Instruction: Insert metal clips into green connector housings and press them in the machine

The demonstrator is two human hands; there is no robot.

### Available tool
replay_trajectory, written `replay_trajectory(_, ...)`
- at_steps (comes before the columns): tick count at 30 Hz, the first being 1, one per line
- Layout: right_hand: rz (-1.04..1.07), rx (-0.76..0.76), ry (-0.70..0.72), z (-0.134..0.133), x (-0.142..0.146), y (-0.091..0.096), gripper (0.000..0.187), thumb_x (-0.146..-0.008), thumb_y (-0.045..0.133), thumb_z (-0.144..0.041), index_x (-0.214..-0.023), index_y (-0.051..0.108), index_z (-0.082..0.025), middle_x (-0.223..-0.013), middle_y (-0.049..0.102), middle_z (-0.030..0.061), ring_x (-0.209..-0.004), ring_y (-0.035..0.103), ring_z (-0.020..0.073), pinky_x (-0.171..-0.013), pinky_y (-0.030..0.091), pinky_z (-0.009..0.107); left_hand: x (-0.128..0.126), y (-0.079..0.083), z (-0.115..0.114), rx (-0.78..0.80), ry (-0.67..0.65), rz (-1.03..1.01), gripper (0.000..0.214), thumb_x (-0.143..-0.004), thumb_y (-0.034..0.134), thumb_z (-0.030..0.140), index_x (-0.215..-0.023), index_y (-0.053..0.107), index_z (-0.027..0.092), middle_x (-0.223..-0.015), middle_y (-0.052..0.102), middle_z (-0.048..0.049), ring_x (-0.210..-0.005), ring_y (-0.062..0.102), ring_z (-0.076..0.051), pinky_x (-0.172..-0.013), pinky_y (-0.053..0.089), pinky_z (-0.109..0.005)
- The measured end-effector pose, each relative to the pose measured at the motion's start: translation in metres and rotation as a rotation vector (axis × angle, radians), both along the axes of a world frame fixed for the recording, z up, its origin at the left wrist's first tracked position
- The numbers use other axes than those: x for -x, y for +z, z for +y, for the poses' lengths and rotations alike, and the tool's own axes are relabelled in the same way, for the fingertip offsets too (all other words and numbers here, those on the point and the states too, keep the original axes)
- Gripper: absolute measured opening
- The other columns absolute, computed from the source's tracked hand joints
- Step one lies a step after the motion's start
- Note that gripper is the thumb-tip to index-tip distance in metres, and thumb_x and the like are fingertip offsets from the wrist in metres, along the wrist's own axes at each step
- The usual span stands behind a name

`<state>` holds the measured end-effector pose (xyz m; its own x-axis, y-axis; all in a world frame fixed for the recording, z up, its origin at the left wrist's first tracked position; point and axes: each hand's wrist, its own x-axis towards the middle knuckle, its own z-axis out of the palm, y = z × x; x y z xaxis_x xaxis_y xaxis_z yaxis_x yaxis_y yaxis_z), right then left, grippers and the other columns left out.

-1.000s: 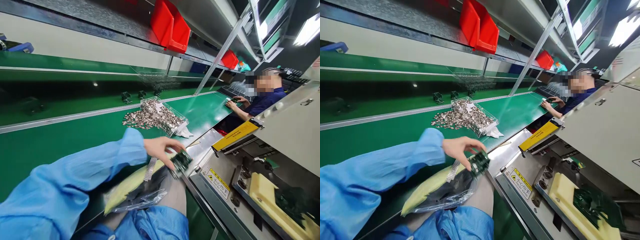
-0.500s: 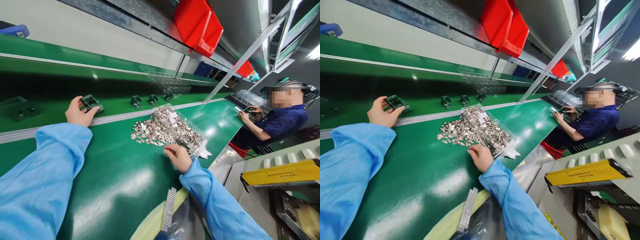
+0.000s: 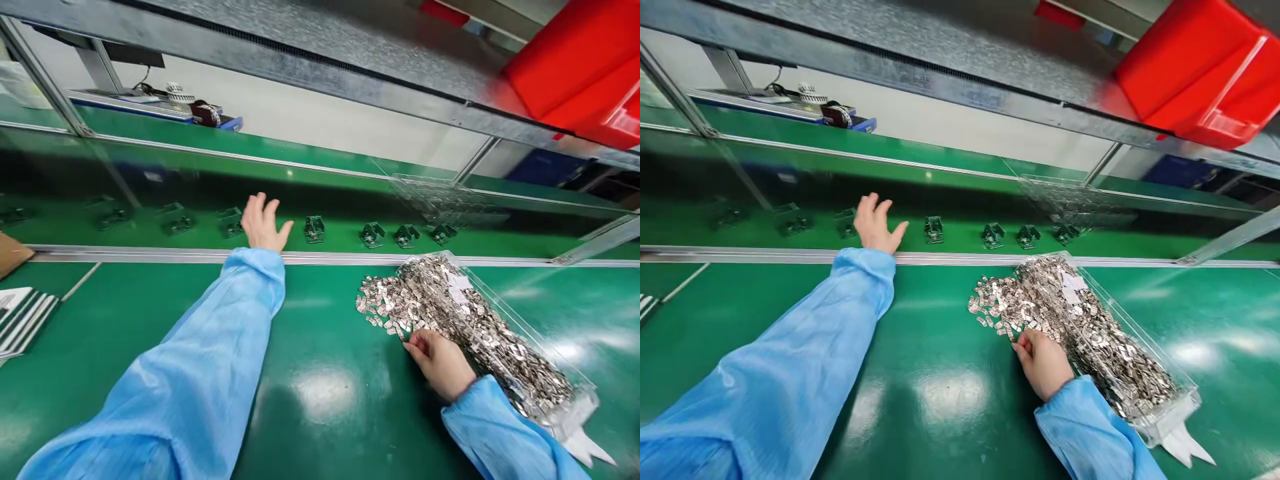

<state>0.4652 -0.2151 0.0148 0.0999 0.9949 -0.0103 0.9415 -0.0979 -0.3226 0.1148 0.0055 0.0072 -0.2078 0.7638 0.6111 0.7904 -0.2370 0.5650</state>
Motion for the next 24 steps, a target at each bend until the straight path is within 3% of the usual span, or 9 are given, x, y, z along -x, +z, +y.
replay_trajectory(2,0.015,-0.066,-0.003,-0.008,0.001,0.012,0.022,-0.073,0.051,-0.041,-0.06,0.05,-0.023,-0.053,0.057,0.0016,-0.047,0.051,0.0176,-0.047,0.037,0.028,0.037,0.004,-0.007,-0.015,0.143,-0.003,0.081,-0.071,0.072,0.039,-0.14,0.037,0.015,-0.157,0.011,-0.0191,-0.145,0.002,-0.037,-0.115,0.008,-0.057)
replay_trajectory(3,0.049,-0.098,-0.009,-0.016,0.003,0.02,0.023,-0.074,0.051,-0.043,-0.062,0.05,-0.023,-0.053,0.057,0.0018,-0.047,0.051,0.0179,-0.047,0.037,0.028,0.055,0.005,-0.009,0.003,0.183,-0.012,0.084,-0.071,0.072,0.039,-0.141,0.034,0.013,-0.156,0.014,-0.0211,-0.145,0.005,-0.038,-0.114,0.01,-0.058)
replay_trajectory(5,0.175,-0.127,-0.024,-0.037,0.01,0.04,0.028,-0.078,0.051,-0.049,-0.066,0.052,-0.023,-0.052,0.056,0.001,-0.046,0.051,0.0179,-0.045,0.038,0.028,0.081,0.006,-0.009,0.059,0.177,-0.028,0.075,-0.076,0.066,0.037,-0.139,0.036,0.009,-0.147,0.035,-0.0233,-0.14,0.026,-0.037,-0.112,0.023,-0.054)
replay_trajectory(7,0.356,-0.123,-0.062,-0.066,0.021,0.058,0.031,-0.081,0.054,-0.053,-0.072,0.055,-0.023,-0.052,0.056,0.0002,-0.046,0.053,0.0175,-0.044,0.04,0.028,0.091,0.008,-0.012,0.086,0.112,-0.029,0.057,-0.083,0.058,0.034,-0.131,0.046,0.006,-0.129,0.055,-0.0212,-0.126,0.048,-0.032,-0.106,0.035,-0.047)
replay_trajectory(11,0.757,-0.128,-0.203,-0.128,0.054,0.078,0.034,-0.076,0.066,-0.053,-0.086,0.064,-0.021,-0.061,0.063,0.0026,-0.051,0.06,0.0183,-0.048,0.049,0.029,0.068,0.012,-0.043,0.037,0.004,-0.02,0.049,-0.079,0.063,0.037,-0.118,0.059,0.006,-0.118,0.061,-0.0163,-0.121,0.051,-0.031,-0.106,0.037,-0.045)
replay_trajectory(16,1.115,-0.156,-0.312,-0.168,0.082,0.06,0.038,-0.069,0.076,-0.045,-0.094,0.065,-0.019,-0.063,0.064,0.0,-0.054,0.062,0.0152,-0.053,0.052,0.027,0.023,-0.003,-0.12,-0.253,-0.206,0.06,0.034,-0.07,0.073,0.039,-0.1,0.068,0.025,-0.105,0.068,-0.0017,-0.104,0.063,-0.025,-0.094,0.051,-0.04)
replay_trajectory(21,1.234,-0.178,-0.404,-0.186,0.091,0.037,0.034,-0.063,0.082,-0.041,-0.08,0.062,-0.018,-0.059,0.06,-0.0037,-0.05,0.058,0.0108,-0.048,0.049,0.022,0.001,-0.009,-0.206,-0.16,-0.359,0.123,0.022,-0.075,0.068,0.043,-0.094,0.065,0.032,-0.099,0.067,0.0004,-0.099,0.065,-0.026,-0.087,0.055,-0.041)
replay_trajectory(24,1.249,-0.172,-0.403,-0.196,0.095,0.034,0.035,-0.062,0.082,-0.044,-0.076,0.064,-0.017,-0.057,0.059,-0.0033,-0.047,0.055,0.0098,-0.047,0.048,0.021,0.0,-0.008,-0.241,-0.098,-0.428,0.138,0.034,-0.073,0.068,0.048,-0.104,0.06,0.038,-0.109,0.062,-0.0006,-0.108,0.061,-0.028,-0.095,0.051,-0.043)
